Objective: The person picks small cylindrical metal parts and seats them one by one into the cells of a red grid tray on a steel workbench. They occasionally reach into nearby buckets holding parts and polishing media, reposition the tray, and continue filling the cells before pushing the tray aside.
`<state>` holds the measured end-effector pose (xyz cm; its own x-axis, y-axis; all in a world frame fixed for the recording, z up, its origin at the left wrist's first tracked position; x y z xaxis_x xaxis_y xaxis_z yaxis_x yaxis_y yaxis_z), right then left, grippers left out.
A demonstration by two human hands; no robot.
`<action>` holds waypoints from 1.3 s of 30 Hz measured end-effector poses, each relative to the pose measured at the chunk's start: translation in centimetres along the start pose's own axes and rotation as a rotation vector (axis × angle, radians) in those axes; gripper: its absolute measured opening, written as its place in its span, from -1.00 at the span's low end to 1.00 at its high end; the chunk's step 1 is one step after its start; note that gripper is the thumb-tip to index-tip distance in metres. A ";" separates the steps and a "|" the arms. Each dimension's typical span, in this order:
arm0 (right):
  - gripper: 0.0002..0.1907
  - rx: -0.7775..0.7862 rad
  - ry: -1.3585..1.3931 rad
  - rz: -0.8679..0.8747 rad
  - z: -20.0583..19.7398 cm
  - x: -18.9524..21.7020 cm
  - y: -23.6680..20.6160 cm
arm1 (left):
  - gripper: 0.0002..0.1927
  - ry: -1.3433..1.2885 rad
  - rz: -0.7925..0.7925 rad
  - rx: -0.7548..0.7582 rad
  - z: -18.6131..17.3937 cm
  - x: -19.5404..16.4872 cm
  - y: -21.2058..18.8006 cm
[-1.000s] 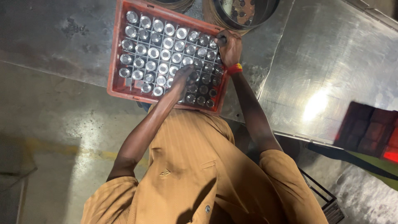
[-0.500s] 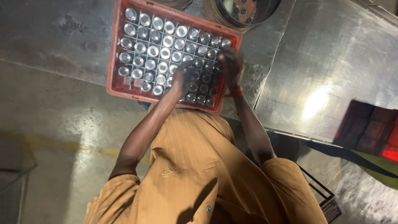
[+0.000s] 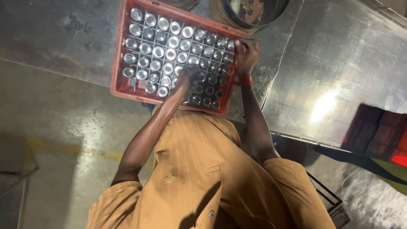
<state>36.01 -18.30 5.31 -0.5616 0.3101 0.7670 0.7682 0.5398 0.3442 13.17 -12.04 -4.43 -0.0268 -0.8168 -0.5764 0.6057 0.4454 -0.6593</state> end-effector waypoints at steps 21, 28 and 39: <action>-0.89 0.200 -0.205 -0.307 -1.7 0.8 -4.5 | -0.68 -0.354 -0.070 0.073 -0.3 0.5 -0.6; -0.84 0.258 -0.305 -0.059 -0.1 -0.2 -1.0 | -0.63 0.045 0.071 0.062 0.2 -0.2 -0.8; -0.78 0.542 0.838 0.615 0.7 -1.2 -15.2 | -0.53 0.385 -0.082 0.284 2.9 1.5 -2.0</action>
<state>24.80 -26.30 -1.26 0.3920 0.1312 0.9105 0.4949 0.8043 -0.3290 14.21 -15.24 -2.57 -0.3432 -0.6262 -0.7001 0.7813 0.2234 -0.5828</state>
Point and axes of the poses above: each hand's wrist, its own y-axis towards the middle knuckle, its own z-axis out of the palm, x = y × z, the point moved 5 cm from there along y, towards the middle knuckle
